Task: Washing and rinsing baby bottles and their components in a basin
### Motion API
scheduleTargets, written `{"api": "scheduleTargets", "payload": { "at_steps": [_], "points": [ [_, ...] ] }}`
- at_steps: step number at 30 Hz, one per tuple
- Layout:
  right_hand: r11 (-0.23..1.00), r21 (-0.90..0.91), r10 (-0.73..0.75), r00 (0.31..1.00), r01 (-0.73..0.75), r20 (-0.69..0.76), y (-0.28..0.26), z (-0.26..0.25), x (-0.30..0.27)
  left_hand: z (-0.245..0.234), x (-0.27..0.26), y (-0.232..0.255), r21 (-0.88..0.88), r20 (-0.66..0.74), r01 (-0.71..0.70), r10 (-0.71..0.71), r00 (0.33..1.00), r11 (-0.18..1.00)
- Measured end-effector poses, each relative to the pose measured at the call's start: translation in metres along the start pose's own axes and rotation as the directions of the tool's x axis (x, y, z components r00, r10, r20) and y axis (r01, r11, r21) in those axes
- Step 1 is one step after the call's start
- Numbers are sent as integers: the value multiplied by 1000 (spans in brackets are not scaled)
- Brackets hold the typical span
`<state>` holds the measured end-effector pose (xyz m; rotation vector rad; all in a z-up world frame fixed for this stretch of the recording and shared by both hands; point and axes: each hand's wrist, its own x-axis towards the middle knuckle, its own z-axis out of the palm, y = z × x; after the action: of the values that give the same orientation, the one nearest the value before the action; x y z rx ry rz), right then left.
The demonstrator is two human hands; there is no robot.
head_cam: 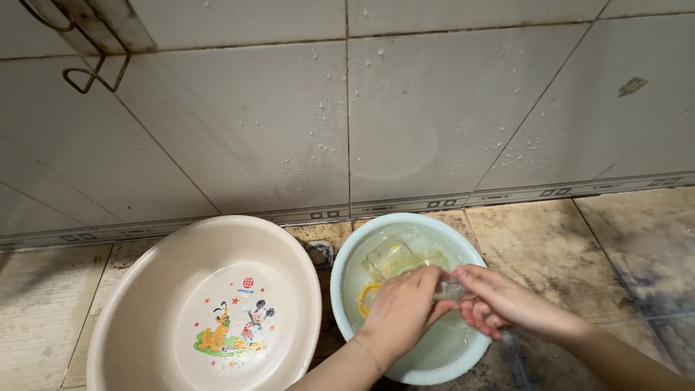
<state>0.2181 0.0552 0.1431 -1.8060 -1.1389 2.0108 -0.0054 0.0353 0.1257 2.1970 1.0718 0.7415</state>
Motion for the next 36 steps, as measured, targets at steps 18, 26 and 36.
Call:
{"api": "scheduleTargets", "payload": {
  "at_steps": [18,26,36],
  "points": [
    [837,-400,-544,653,374,-527,83,-143,-79,154,135,38,-604,427,561,-364,827,566],
    [845,-476,-497,689,245,-527,75,-173,-88,102,127,47,-384,307,472,-372,876,794],
    [996,71,-19,900,56,-436,94,-216,-38,37,114,70,-362,236,255,-177,956,896]
  ]
}}
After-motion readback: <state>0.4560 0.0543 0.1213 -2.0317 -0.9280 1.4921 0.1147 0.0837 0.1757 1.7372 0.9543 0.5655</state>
